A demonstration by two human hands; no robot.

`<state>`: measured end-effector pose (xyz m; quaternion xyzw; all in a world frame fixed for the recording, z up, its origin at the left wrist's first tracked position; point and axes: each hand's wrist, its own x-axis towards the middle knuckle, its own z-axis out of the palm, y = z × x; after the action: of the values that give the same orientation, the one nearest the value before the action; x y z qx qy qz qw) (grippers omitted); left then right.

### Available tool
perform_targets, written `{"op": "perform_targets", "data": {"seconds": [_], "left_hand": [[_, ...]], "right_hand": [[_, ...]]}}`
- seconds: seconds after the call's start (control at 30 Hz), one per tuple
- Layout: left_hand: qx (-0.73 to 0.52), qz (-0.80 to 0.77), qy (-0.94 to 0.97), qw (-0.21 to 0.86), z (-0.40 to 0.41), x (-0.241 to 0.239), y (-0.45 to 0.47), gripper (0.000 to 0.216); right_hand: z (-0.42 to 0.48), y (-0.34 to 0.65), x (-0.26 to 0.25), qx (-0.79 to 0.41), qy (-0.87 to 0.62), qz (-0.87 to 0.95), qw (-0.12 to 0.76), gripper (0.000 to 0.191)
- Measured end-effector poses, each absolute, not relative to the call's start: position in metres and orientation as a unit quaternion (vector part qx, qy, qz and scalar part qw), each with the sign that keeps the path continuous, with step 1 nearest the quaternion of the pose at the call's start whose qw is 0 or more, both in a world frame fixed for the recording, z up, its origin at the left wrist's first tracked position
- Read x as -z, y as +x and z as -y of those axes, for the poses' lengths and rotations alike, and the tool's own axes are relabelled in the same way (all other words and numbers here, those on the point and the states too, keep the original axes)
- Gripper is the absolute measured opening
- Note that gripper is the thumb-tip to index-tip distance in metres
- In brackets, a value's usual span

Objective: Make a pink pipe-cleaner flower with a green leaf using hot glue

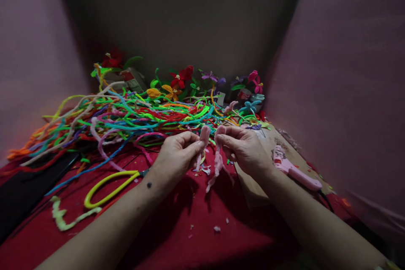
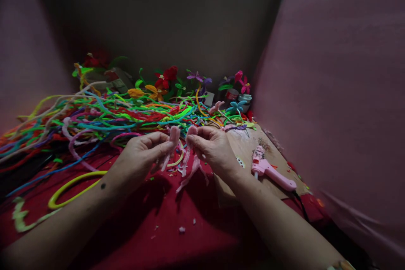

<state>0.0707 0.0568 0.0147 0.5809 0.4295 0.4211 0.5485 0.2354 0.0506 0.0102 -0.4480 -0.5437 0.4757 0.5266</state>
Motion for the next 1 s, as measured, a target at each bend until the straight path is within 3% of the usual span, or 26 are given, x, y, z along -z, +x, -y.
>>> {"op": "perform_targets", "data": {"seconds": [0.4, 1.0], "left_hand": [[-0.403, -0.455, 0.605, 0.514, -0.055, -0.013, 0.073, 0.021], [-0.397, -0.449, 0.621, 0.505, -0.056, -0.01, 0.073, 0.024]], "right_hand": [[-0.041, 0.232, -0.011, -0.349, -0.489, 0.628, 0.493, 0.025], [-0.037, 0.229, -0.015, -0.275, -0.504, 0.661, 0.482, 0.022]]}}
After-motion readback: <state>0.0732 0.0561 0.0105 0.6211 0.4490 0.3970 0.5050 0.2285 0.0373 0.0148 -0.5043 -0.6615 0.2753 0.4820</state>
